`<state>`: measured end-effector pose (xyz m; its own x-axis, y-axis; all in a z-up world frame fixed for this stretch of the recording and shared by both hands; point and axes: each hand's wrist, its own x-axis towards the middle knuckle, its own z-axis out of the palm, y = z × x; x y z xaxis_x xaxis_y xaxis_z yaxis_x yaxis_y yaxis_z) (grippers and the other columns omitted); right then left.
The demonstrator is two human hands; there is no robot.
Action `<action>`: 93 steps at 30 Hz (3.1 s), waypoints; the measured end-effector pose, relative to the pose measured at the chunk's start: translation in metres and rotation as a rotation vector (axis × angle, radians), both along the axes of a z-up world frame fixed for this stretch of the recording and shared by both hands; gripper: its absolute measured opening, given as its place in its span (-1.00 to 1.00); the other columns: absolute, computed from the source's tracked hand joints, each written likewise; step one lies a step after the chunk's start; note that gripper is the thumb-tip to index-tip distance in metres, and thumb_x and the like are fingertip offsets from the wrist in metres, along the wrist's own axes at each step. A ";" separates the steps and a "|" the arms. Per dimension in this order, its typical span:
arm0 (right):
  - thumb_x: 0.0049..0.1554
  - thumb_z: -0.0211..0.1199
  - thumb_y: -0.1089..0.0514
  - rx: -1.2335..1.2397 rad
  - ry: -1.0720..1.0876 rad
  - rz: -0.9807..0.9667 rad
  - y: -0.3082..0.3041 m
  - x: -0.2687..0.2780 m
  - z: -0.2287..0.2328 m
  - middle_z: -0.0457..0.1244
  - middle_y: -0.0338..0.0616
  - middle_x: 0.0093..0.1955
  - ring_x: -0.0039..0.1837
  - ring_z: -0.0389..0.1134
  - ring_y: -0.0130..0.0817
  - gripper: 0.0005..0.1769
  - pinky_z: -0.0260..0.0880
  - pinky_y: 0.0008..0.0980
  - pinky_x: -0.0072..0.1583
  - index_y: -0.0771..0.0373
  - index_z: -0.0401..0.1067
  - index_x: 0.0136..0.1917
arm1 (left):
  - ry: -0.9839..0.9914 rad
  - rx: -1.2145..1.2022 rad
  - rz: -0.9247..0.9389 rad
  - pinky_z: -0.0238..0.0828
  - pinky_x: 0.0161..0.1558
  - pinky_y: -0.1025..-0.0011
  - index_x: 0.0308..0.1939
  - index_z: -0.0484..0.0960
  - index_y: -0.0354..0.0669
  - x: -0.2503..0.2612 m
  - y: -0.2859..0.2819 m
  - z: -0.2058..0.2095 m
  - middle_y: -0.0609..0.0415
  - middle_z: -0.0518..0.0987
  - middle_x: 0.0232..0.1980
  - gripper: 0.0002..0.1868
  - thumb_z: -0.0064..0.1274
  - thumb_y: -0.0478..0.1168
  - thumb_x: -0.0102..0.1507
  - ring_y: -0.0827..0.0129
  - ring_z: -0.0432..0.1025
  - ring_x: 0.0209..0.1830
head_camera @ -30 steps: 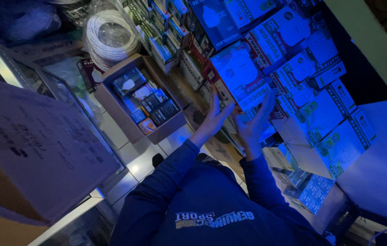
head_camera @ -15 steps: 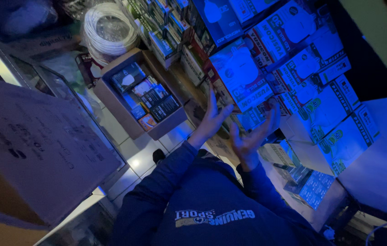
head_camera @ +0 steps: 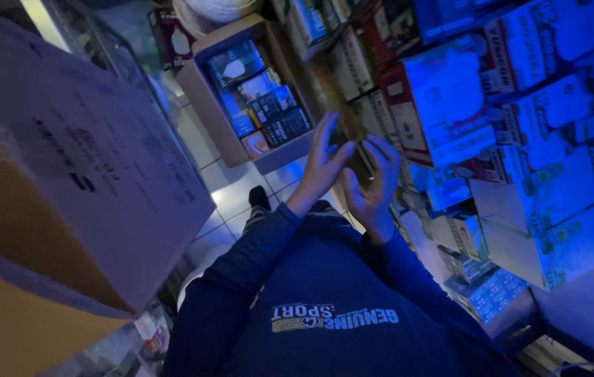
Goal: The person opens cardboard boxes, removes several individual light bulb boxes from within, and then organizes them into other boxes on the floor of a storage area.
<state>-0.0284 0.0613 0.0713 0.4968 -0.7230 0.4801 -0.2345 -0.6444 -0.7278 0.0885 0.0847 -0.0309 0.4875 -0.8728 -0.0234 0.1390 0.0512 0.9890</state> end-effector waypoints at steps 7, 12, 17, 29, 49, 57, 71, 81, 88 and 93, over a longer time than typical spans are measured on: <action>0.17 0.33 0.20 0.277 0.189 0.182 -0.013 0.053 -0.095 0.17 0.10 0.43 0.50 0.21 0.01 -0.36 0.20 -0.16 0.51 0.31 0.24 0.47 | -0.119 0.342 0.216 0.19 0.44 0.26 0.44 0.32 -0.34 0.058 0.032 -0.187 -0.21 0.41 0.44 -0.30 0.12 0.01 0.35 0.12 0.29 0.47; 0.14 0.36 0.15 0.418 0.264 0.222 -0.030 0.079 -0.221 0.11 0.22 0.45 0.50 0.16 0.12 -0.22 0.13 -0.08 0.50 0.36 0.13 0.53 | -0.027 0.552 0.348 0.25 0.38 0.28 0.37 0.37 -0.41 0.082 0.056 -0.277 -0.25 0.46 0.35 -0.29 0.13 0.03 0.31 0.11 0.36 0.39; 0.13 0.37 0.15 0.438 0.340 0.281 -0.059 0.105 -0.343 0.09 0.30 0.46 0.52 0.12 0.19 -0.13 0.09 -0.04 0.52 0.39 0.05 0.57 | 0.047 0.594 0.479 0.25 0.35 0.27 0.37 0.35 -0.42 0.105 0.052 -0.315 -0.23 0.45 0.35 -0.31 0.15 -0.01 0.33 0.12 0.35 0.37; -0.04 0.48 0.06 0.321 0.689 0.190 -0.124 0.177 -0.441 -0.09 0.43 0.56 0.58 -0.07 0.34 0.12 -0.03 0.07 0.54 0.38 -0.06 0.59 | 0.231 0.769 0.471 0.26 0.35 0.29 0.54 0.15 -0.22 0.162 -0.008 -0.322 -0.19 0.40 0.43 -0.22 0.11 -0.08 0.32 0.16 0.33 0.41; -0.04 0.48 -0.03 0.491 0.865 -0.049 -0.137 0.204 -0.474 0.03 0.39 0.50 0.51 0.01 0.33 0.16 -0.05 0.14 0.49 0.37 -0.09 0.60 | 0.680 0.501 0.309 0.24 0.37 0.33 0.63 -0.09 -0.14 0.160 -0.007 -0.385 -0.12 0.36 0.49 -0.17 -0.04 -0.28 0.33 0.23 0.30 0.42; -0.05 0.49 -0.04 0.423 0.843 0.000 -0.127 0.193 -0.477 0.11 0.38 0.41 0.46 0.09 0.27 0.07 0.02 0.10 0.47 0.39 0.05 0.55 | 0.522 0.449 0.391 0.16 0.41 0.35 0.61 -0.14 -0.20 0.162 -0.014 -0.362 -0.09 0.21 0.58 -0.11 0.07 -0.31 0.33 0.26 0.21 0.49; -0.14 0.58 0.01 0.584 0.665 -0.119 -0.113 0.189 -0.479 0.11 0.33 0.37 0.41 0.12 0.24 0.05 0.15 0.01 0.38 0.37 0.07 0.44 | 0.502 0.535 0.476 0.29 0.29 0.41 0.56 0.14 -0.23 0.158 -0.018 -0.364 -0.06 0.48 0.37 -0.26 0.07 -0.27 0.34 0.32 0.39 0.29; -0.02 0.49 0.13 0.510 0.365 -0.094 -0.091 0.202 -0.362 0.13 0.26 0.38 0.43 0.15 0.16 -0.03 0.14 -0.01 0.44 0.34 0.04 0.50 | 0.245 0.445 0.700 0.20 0.38 0.32 0.55 0.11 -0.26 0.149 -0.019 -0.346 -0.12 0.40 0.42 -0.24 0.07 -0.27 0.31 0.23 0.32 0.38; 0.13 0.38 0.18 0.710 -0.066 -0.086 -0.048 0.206 -0.285 0.04 0.21 0.52 0.57 0.08 -0.06 -0.10 0.02 -0.12 0.57 0.37 -0.07 0.56 | 0.091 0.525 0.774 0.19 0.35 0.29 0.48 0.22 -0.23 0.170 -0.031 -0.194 -0.12 0.42 0.38 -0.38 -0.11 0.04 0.43 0.23 0.32 0.36; 0.17 0.39 0.22 0.573 -0.142 -0.082 -0.024 0.204 -0.241 0.04 0.18 0.50 0.56 0.07 -0.09 -0.13 0.01 -0.13 0.58 0.39 -0.08 0.54 | 0.216 0.203 0.849 0.17 0.39 0.31 0.45 0.22 -0.25 0.176 -0.032 -0.152 -0.11 0.37 0.39 -0.41 -0.25 0.10 0.50 0.25 0.28 0.38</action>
<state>0.1753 0.0378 -0.1694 0.3879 -0.9198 0.0592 -0.1423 -0.1232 -0.9821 0.2643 0.0528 -0.1826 0.9337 -0.1894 -0.3039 0.3180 0.0487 0.9468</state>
